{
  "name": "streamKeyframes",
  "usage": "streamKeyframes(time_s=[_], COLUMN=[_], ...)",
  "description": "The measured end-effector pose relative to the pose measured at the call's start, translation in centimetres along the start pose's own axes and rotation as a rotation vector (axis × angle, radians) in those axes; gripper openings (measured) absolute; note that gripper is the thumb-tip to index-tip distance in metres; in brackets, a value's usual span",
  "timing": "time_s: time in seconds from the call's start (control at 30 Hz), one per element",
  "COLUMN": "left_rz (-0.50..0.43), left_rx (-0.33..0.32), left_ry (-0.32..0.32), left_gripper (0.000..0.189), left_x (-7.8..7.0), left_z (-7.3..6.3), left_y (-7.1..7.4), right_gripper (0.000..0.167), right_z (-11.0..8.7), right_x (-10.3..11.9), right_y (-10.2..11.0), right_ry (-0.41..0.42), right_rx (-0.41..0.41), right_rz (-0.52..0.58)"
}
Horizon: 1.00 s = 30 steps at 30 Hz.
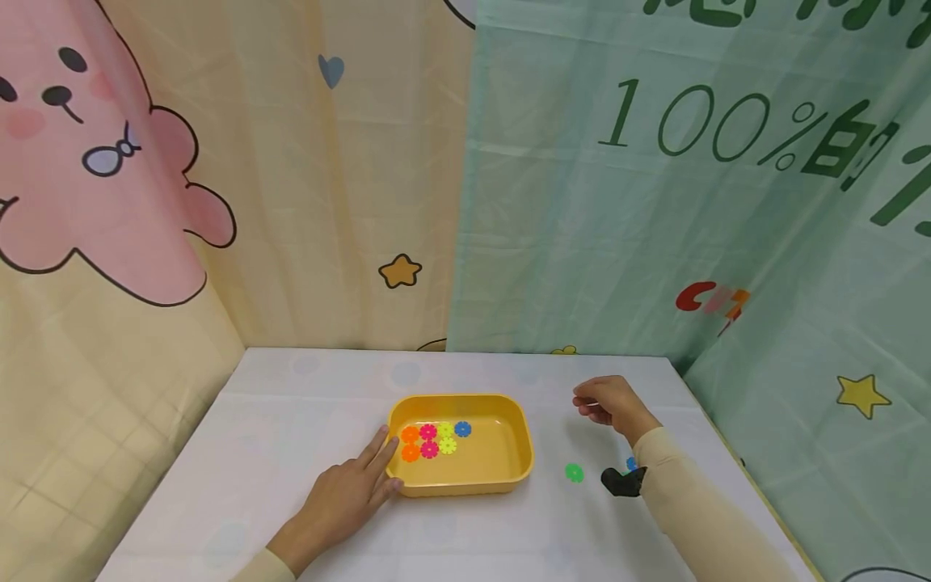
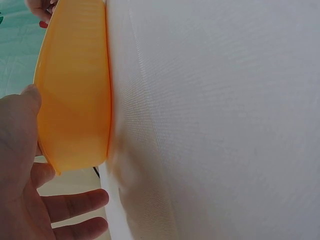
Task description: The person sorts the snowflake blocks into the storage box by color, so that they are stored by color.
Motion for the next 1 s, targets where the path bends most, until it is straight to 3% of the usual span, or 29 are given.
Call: streamKeyframes(time_s=[0.23,0.47,0.7,1.0], left_rz=[-0.005,-0.018,-0.005,-0.017], left_rx=[0.008,0.012,0.001,0.005], left_ry=[0.007,0.010,0.003,0.009], left_gripper=[0.070,0.070,0.070,0.069], left_x=[0.0,0.0,0.1,0.1], left_z=[0.0,0.0,0.0,0.1], left_y=[0.1,0.1,0.2,0.1], right_gripper=[0.037,0.031,0.029,0.026], right_z=[-0.5,-0.9,-0.8,-0.8], right_x=[-2.4,-4.9,-6.9,-8.2], right_y=[4.4,7.3,9.2,10.2], right_ry=[-0.015,-0.022,-0.059,-0.094], right_rx=[-0.041,-0.054,-0.086,-0.111], right_rz=[-0.014,0.005,0.005,-0.038])
Point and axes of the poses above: each hand's wrist, its own z-axis towards the middle knuckle, its own y-axis out of the back of the hand, x = y × z, the point moved 3 cm from there along z, towards the middle knuckle
